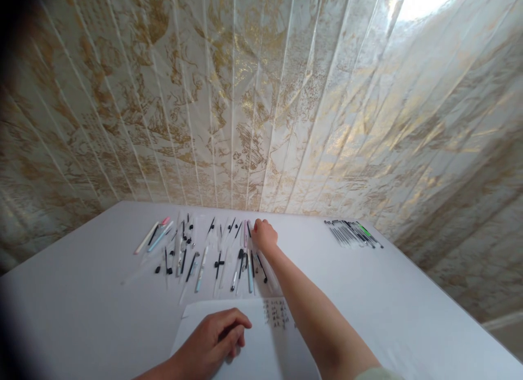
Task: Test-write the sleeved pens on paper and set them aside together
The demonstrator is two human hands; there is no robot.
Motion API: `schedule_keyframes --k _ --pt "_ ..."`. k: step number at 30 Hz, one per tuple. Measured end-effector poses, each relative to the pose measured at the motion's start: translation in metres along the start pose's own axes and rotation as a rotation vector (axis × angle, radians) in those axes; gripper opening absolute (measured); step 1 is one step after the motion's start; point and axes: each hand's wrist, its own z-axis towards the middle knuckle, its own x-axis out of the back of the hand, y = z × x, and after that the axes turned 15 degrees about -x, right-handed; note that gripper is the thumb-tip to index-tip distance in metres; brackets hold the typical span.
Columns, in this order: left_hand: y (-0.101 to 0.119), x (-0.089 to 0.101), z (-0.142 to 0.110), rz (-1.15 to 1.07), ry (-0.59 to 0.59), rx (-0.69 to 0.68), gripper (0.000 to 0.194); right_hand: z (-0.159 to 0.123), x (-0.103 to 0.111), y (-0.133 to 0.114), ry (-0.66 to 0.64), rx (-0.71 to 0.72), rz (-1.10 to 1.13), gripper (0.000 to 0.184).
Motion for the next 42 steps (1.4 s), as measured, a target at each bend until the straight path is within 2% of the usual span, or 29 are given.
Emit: schedule_keyframes --k 2,4,8,10,12,16,23,26,28,31,34,38,42 --pt "0.0 0.0 0.002 -0.062 0.052 0.015 0.02 -0.009 0.01 0.002 -0.016 0.033 0.055 0.01" --pt "0.002 0.002 0.006 -0.148 0.159 0.035 0.022 -0.026 0.02 0.005 -0.052 0.113 0.12 0.008" --pt "0.007 0.008 0.013 -0.265 0.403 0.061 0.029 -0.082 0.041 0.011 -0.208 0.351 0.24 0.002" --pt "0.008 0.01 0.015 -0.309 0.437 0.062 0.031 -0.11 0.048 0.012 -0.307 0.502 0.312 0.003" --pt "0.009 0.011 0.016 -0.348 0.433 0.052 0.032 -0.129 0.052 0.013 -0.318 0.577 0.313 0.007" --pt "0.009 0.01 0.015 -0.356 0.424 0.043 0.034 -0.142 0.054 0.012 -0.3 0.6 0.268 0.013" --pt "0.01 0.012 0.014 -0.388 0.454 0.063 0.033 -0.142 0.056 0.01 -0.378 0.637 0.27 0.013" --pt "0.008 0.012 0.014 -0.392 0.472 0.082 0.032 -0.132 0.058 0.011 -0.492 0.607 0.277 0.012" --pt "0.006 0.012 0.014 -0.394 0.473 0.084 0.032 -0.117 0.058 0.012 -0.483 0.509 0.199 0.011" --pt "0.004 0.011 0.016 -0.386 0.451 0.073 0.033 -0.082 0.054 0.011 -0.298 0.289 0.038 0.011" --pt "0.004 0.011 0.017 -0.361 0.435 0.069 0.034 -0.047 0.043 0.006 -0.194 0.128 -0.066 0.011" --pt "0.003 0.012 0.018 -0.345 0.438 0.091 0.033 -0.018 0.023 -0.006 -0.19 -0.008 -0.166 0.023" --pt "0.003 0.013 0.018 -0.349 0.435 0.111 0.03 -0.007 0.008 -0.013 -0.215 -0.106 -0.192 0.032"
